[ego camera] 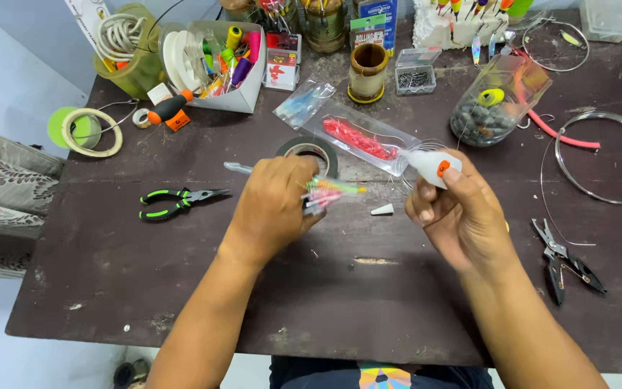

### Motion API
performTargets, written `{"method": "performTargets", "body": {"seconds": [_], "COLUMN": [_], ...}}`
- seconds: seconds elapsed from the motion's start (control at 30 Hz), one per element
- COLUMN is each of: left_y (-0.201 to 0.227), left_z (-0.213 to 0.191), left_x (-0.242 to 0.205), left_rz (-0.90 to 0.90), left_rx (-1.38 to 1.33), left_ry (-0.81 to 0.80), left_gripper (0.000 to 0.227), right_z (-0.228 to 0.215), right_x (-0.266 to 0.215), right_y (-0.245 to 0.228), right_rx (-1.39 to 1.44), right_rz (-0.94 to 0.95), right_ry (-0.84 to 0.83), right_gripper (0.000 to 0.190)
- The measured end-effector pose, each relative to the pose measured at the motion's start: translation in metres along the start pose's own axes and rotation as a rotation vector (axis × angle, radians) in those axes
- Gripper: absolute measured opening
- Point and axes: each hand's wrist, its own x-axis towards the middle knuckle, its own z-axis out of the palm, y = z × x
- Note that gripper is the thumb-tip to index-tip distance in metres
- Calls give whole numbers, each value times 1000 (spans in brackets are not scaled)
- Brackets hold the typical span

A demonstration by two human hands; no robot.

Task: The person holds a small fishing lure and wraps a thin wire around its base. They then pick up a glue bottle and apply adhesive to the wrapped area of the lure.

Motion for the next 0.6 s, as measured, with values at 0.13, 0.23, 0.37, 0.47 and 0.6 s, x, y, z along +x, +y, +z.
{"method": "performTargets", "body": {"seconds": [0.13,0.23,0.37,0.47,0.6], "left_y": [-3,-8,-2,0,2], "left_z": [11,21,19,15,13], "left_x": [-16,-27,-27,-26,-28], "left_rz": [41,36,9,-21,-50], "left_rx": [-45,-10,-16,-43,-54], "left_ry": [-12,-10,-79,-140,-162], "left_gripper": [42,44,49,51,50], "right_z": [-13,-11,-10,-12,-14], "right_x": [-1,-4,-7,-5,-6], "right_y": [11,12,16,20,25], "right_rx": [25,25,22,37,48], "right_rz": [33,66,89,102,119], "right_ry": [29,70,86,79,80], "right_gripper": [26,33,35,35,35]}}
